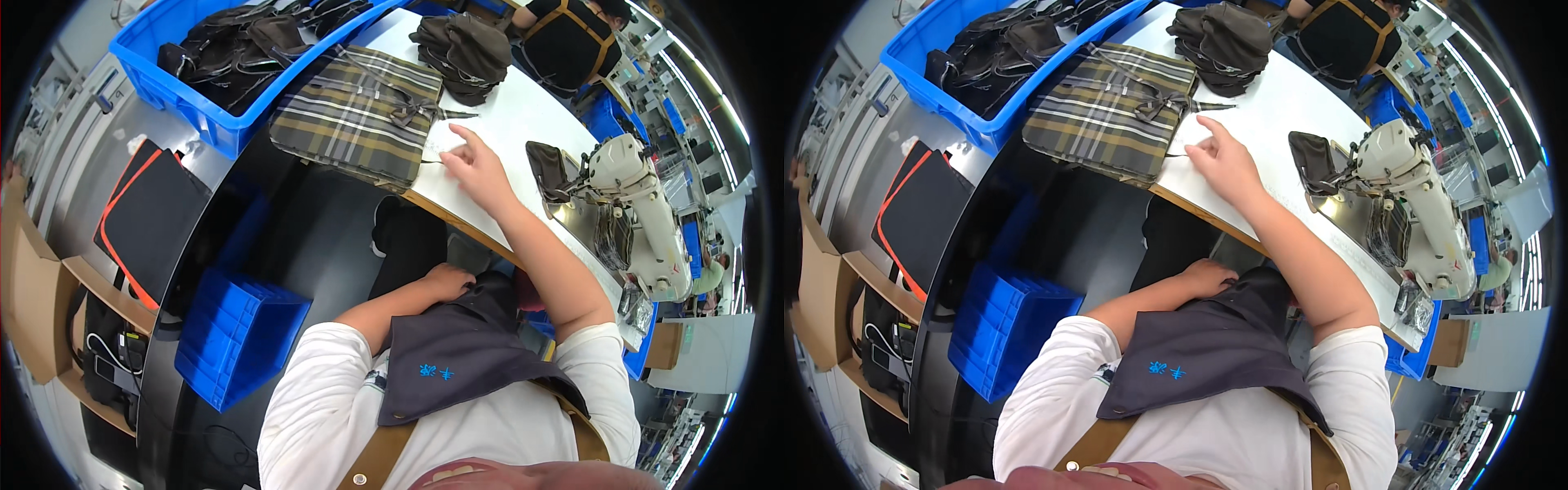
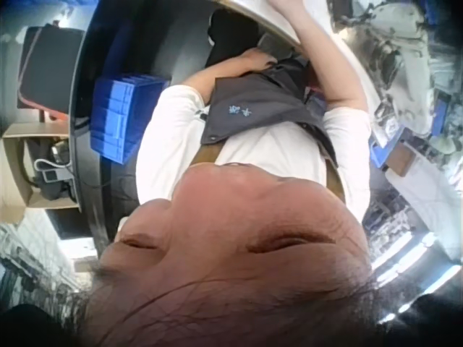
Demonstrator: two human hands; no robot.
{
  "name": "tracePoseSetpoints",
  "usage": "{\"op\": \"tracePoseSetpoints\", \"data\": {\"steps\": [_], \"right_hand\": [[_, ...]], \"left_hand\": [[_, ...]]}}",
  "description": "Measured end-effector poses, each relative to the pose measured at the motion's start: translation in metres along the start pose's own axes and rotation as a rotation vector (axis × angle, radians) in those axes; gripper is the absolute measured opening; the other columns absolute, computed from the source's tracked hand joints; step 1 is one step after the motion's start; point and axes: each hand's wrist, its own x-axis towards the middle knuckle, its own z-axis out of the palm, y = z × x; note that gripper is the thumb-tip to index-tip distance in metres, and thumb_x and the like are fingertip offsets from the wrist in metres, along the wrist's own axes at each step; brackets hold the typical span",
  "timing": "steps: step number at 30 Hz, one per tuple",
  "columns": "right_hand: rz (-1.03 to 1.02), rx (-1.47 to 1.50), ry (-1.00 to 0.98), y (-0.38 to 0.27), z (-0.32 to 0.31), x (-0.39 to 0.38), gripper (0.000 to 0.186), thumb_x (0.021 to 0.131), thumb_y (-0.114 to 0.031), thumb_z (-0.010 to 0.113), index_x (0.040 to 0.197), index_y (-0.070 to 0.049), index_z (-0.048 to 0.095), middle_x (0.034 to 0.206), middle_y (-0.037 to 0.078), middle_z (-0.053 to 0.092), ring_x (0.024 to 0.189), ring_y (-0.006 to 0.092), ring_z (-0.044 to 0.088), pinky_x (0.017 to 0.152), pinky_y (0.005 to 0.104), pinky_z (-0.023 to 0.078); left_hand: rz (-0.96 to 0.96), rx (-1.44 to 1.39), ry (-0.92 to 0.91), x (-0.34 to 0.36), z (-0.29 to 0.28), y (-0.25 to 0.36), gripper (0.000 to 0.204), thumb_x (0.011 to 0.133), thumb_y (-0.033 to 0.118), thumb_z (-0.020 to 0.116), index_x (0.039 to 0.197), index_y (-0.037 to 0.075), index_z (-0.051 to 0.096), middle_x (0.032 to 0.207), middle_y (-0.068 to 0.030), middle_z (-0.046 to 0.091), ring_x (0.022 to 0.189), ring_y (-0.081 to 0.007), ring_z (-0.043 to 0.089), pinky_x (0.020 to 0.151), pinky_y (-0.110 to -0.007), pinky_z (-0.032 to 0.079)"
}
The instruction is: The person operates an industrial sewing machine to stitch a zipper onto a small black fabric pouch. They guide the pouch under the needle, pause to adjust the fabric, and continue sewing. The person also handles a stack of plaid fabric pieces, moving them from a blue bin to the work table.
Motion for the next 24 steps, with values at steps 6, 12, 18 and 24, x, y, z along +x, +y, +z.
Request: {"op": "tracePoseSetpoints", "data": {"steps": [6,12,18,24], "right_hand": [[-0.87,-0.68,0.162,-0.025,0.058,-0.008,0.075,0.084,-0.035,0.082,0.152,-0.023,0.052,0.156,0.016,0.047,0.149,0.0388,0.039,0.119,0.0647,0.03],[-0.811,-0.628,0.089,-0.021,0.068,0.02,0.067,0.086,-0.029,0.078,0.149,-0.023,0.055,0.158,0.013,0.047,0.149,0.0377,0.04,0.12,0.0631,0.029],[-0.724,-0.574,0.17,-0.005,0.067,0.016,0.065,0.087,-0.026,0.077,0.148,-0.021,0.055,0.156,0.013,0.05,0.145,0.0374,0.045,0.116,0.0588,0.036],[-0.654,-0.63,0.29,-0.024,0.102,0.027,0.065,0.089,-0.026,0.073,0.151,-0.018,0.052,0.157,0.015,0.046,0.148,0.0382,0.039,0.11,0.0625,0.04]], "left_hand": [[-0.034,-0.147,-0.026,0.009,0.0,-0.004,0.034,0.098,0.031,0.062,0.128,0.018,0.069,0.121,-0.0083,0.074,0.108,-0.0316,0.07,0.095,-0.046,0.054],[-0.02,-0.293,-0.034,0.017,0.006,-0.003,0.036,0.101,0.034,0.059,0.13,0.015,0.068,0.124,-0.0055,0.073,0.112,-0.0283,0.07,0.097,-0.044,0.054],[0.052,-0.318,0.088,0.009,0.004,-0.007,0.033,0.099,0.034,0.06,0.124,0.016,0.07,0.112,-0.011,0.075,0.104,-0.0316,0.071,0.091,-0.046,0.055],[0.049,-0.283,0.226,0.022,0.021,-0.015,0.035,0.1,0.035,0.061,0.126,0.013,0.069,0.123,-0.0135,0.071,0.113,-0.0325,0.067,0.096,-0.046,0.053]]}}
